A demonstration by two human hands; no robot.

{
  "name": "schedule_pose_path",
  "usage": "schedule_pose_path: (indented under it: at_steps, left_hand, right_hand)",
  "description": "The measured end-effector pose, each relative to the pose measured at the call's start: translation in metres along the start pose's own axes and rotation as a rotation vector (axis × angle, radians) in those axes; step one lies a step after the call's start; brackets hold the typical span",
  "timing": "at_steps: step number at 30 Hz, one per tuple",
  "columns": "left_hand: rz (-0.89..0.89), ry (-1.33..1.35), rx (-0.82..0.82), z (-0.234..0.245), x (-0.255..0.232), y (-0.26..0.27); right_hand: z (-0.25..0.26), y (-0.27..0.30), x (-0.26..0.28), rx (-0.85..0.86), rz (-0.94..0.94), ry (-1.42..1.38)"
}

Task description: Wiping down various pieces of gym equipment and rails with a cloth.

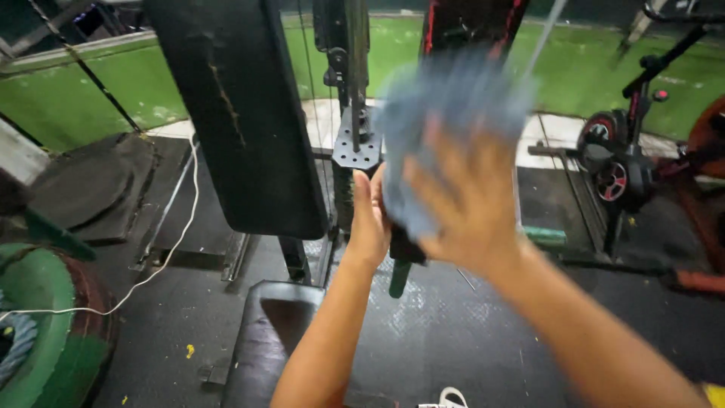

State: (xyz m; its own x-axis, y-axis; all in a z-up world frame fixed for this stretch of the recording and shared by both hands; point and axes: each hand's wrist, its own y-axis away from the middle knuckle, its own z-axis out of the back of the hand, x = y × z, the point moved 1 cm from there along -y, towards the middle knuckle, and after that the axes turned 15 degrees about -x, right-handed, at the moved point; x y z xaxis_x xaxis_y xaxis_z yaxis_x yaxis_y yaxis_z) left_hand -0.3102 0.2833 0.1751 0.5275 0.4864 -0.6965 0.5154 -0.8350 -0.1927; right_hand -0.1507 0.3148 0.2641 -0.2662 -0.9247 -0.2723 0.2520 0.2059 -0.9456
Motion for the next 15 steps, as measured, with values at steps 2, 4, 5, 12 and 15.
schedule_pose_path:
  at_steps: [2, 4, 5, 12, 15]
  left_hand:
    - [0.154, 0.082, -0.014, 0.011, -0.006, 0.0]
    - [0.098, 0.059, 0.057, 0.018, -0.005, -0.003]
    - [0.044, 0.038, 0.131, 0.019, -0.005, -0.006]
    - [-0.416, -0.397, 0.112, -0.038, -0.05, 0.014]
    - [-0.909, -0.687, 0.033, -0.092, -0.098, 0.03]
  right_hand:
    - [-0.017, 0.064, 0.017, 0.074, 0.091, -0.012]
    - [-0.001, 0.093, 0.032, 0.172, 0.078, -0.046]
    - [0.006, 0.107, 0.038, 0.273, 0.067, -0.078]
    - [0.052, 0.012, -0.012, 0.084, -0.062, -0.458]
    - [0.065, -0.066, -0.047, -0.205, 0.133, -0.373]
